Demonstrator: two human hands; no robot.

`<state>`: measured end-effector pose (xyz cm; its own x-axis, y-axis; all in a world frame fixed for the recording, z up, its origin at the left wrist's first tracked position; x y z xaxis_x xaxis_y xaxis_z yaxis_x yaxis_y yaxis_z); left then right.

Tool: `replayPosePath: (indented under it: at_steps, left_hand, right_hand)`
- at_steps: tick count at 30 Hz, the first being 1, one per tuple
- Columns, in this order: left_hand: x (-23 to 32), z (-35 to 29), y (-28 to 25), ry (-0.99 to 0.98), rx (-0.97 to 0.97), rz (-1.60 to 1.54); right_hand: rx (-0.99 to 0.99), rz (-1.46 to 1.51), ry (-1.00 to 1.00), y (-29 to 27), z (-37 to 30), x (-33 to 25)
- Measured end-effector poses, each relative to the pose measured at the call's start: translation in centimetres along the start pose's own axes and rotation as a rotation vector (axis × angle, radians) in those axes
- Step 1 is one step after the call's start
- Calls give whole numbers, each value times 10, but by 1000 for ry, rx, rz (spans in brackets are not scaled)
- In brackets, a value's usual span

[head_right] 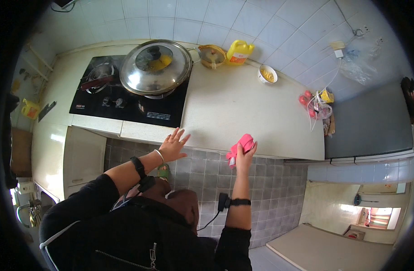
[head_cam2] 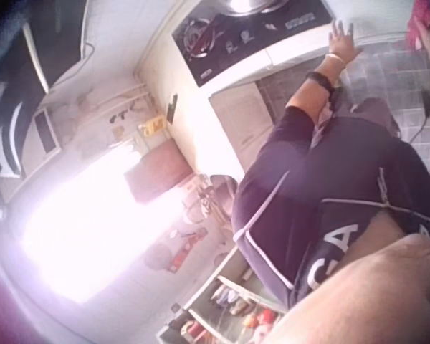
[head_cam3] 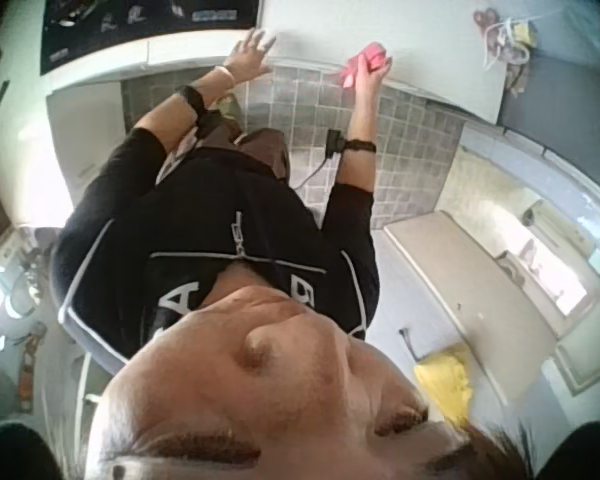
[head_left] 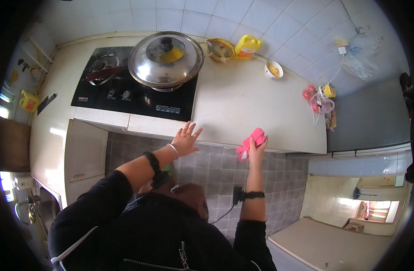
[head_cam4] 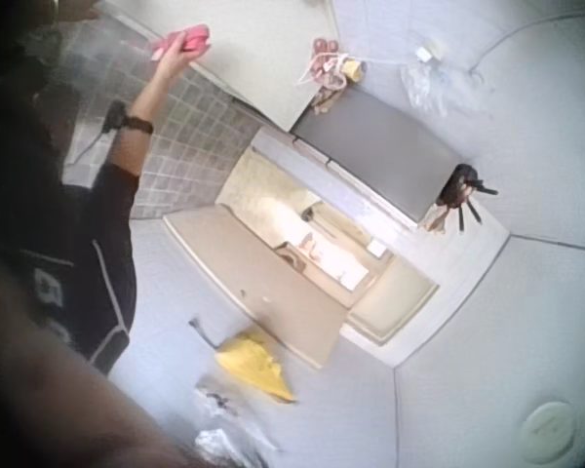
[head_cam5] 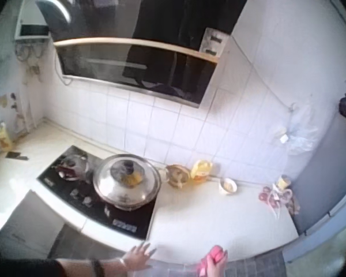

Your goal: The person cleans the kitchen sink and countertop using a red cloth and a steel wool pad. They rinse the cloth and scrub the sink, then wipe the surrounding counter. The person also washes a white bowl and a metal pot lid, placing them in the sink.

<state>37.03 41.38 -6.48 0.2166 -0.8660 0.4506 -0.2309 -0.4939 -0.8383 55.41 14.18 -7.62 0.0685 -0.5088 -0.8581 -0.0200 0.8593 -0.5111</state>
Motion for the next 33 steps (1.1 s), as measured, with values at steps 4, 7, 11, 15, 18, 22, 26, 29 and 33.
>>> replayPosePath:
  at_steps: [4,7,11,15,18,22,26,29,33]
  left_hand:
    - [2,30,24,-180,-21,114]
    - [1,48,33,-228,-3,175]
    - [0,54,46,-244,97,267]
    - [7,56,54,-323,93,338]
    - [16,60,50,-409,35,360]
    - [28,66,40,-512,-91,383]
    - [30,69,42,-598,-202,401]
    - [25,69,54,-569,-74,514]
    - [15,68,70,-566,-6,510]
  right_hand:
    - [-121,-475,-18,27,58,24]
    - [-20,-787,-313,75,54,7]
    - [-283,-656,-814,129,3,-26]
    - [-598,-469,-1163,132,32,-23]
    - [-416,-670,-1136,131,152,-4]
    - [-204,-862,-743,138,303,0]
    - [-57,-806,-592,197,316,-29]
    - [-307,-515,-403,243,246,-47]
    - [-539,-519,-1044,220,117,-49]
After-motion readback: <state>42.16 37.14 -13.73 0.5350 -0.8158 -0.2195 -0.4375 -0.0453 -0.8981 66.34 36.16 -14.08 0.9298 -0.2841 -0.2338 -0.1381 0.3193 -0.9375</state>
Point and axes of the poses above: each hand's wrist, its own z-axis towards the middle knuckle, its own y-axis out of the palm, x = y × z, the point moved 1 cm from there along z, towards the middle knuckle, and after that the axes turned 4 degrees about -z, right-handed, at the moved point
